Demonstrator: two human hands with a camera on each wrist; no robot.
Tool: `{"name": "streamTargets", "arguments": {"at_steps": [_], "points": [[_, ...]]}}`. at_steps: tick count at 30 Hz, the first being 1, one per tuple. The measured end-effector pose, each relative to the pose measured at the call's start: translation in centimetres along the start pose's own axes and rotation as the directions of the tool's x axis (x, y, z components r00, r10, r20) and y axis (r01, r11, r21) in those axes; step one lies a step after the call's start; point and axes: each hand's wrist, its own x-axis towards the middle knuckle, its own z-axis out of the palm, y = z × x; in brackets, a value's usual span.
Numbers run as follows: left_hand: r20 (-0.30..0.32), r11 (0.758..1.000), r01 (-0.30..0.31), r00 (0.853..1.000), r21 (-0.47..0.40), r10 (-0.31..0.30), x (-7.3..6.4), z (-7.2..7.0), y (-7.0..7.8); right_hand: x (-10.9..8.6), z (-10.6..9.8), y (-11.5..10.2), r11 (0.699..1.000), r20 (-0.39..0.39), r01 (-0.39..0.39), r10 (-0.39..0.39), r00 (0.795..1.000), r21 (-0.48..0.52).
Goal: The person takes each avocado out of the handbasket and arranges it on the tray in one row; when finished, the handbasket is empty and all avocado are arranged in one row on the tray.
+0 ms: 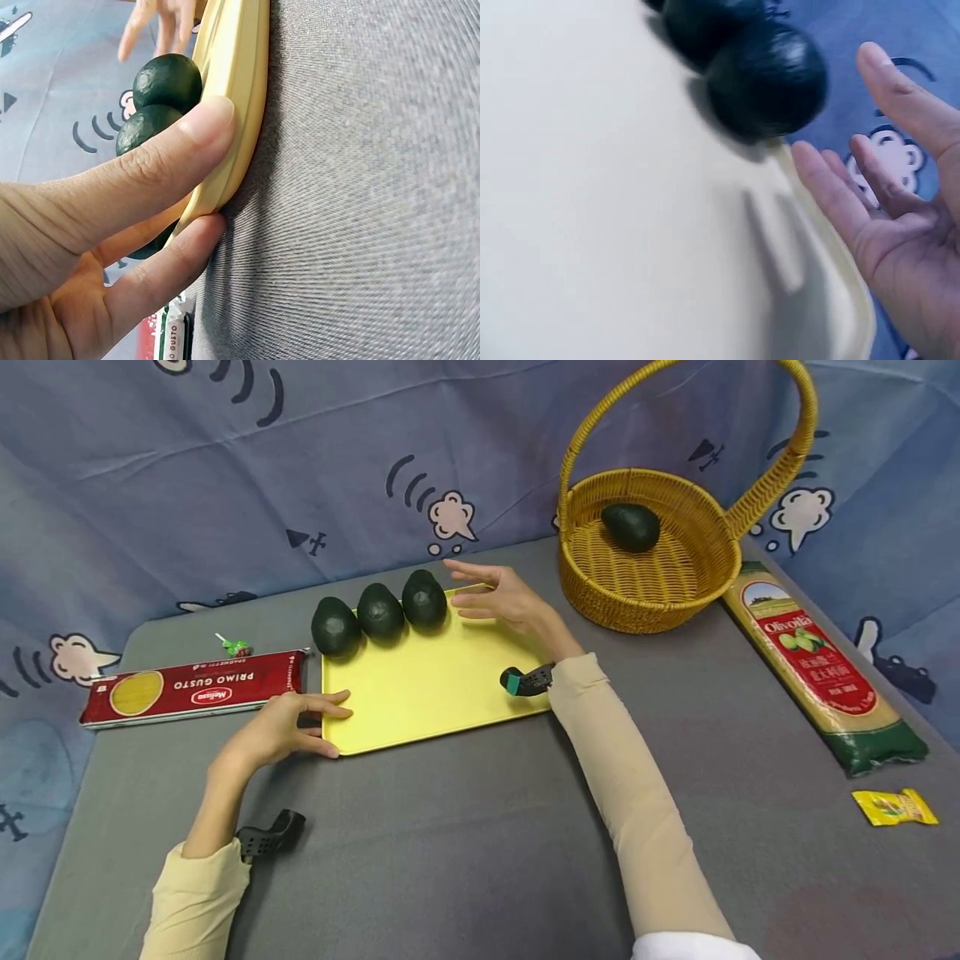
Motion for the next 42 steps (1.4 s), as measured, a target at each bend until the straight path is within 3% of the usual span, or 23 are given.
{"name": "streamTargets", "arguments": {"at_steps": [3,7,12,16,19,23,25,28,31,34,36,38,42], "points": [[0.002,1.000,0.011,1.000,-0.003,-0.011,-0.1,0.0,0.0,-2.1,-0.8,-0.9,0.985,0.016,0.080,-0.079,0.997,-0.150],[0.004,1.000,0.002,1.000,-0.001,-0.002,-0.1,0.0,0.0,-5.5,-2.3,-2.3,0.930,0.026,0.190,-0.192,0.981,-0.314],[-0.001,1.000,-0.011,1.000,0.006,0.011,-0.1,0.0,0.0,-9.4,-5.3,-4.4,0.893,0.001,0.304,-0.322,0.947,-0.333],[0.000,1.000,0.000,1.000,-0.007,0.000,-0.1,-0.1,-0.1,-11.0,-8.6,-5.5,0.916,-0.085,0.315,-0.344,0.935,-0.250],[-0.001,1.000,-0.007,1.000,-0.017,0.007,-0.1,0.0,-0.1,-11.4,-11.2,-5.9,0.950,-0.167,0.293,-0.308,0.937,-0.111],[-0.012,1.000,-0.029,1.000,-0.011,0.029,-0.1,0.1,-0.1,-11.1,-14.1,-6.4,0.965,-0.272,0.259,-0.240,0.932,0.037],[-0.015,0.999,-0.034,0.999,-0.009,0.034,-0.1,0.1,0.0,-10.7,-15.2,-6.6,0.970,-0.340,0.232,-0.193,0.920,0.077],[-0.010,1.000,-0.027,1.000,-0.010,0.027,0.0,0.0,0.0,-10.1,-16.5,-7.0,0.978,-0.452,0.165,-0.089,0.888,0.131],[-0.001,1.000,-0.018,1.000,-0.011,0.018,0.0,0.0,0.0,-9.6,-17.5,-7.3,0.985,-0.540,0.090,0.004,0.841,0.148],[0.004,1.000,-0.002,1.000,-0.025,0.002,0.0,0.0,-0.1,-9.2,-18.3,-7.4,0.990,-0.599,0.022,0.068,0.798,0.142],[0.006,0.999,0.001,1.000,-0.037,-0.001,0.0,0.0,-0.1,-8.9,-18.6,-7.4,0.991,-0.615,-0.017,0.096,0.783,0.133],[0.004,0.999,0.007,1.000,-0.049,-0.007,0.0,0.0,-0.2,-8.5,-18.7,-7.4,0.991,-0.613,-0.058,0.122,0.781,0.123],[-0.007,0.999,0.012,1.000,-0.053,-0.013,0.1,0.0,-0.3,-7.7,-19.0,-7.3,0.989,-0.567,-0.118,0.145,0.811,0.084]]}}
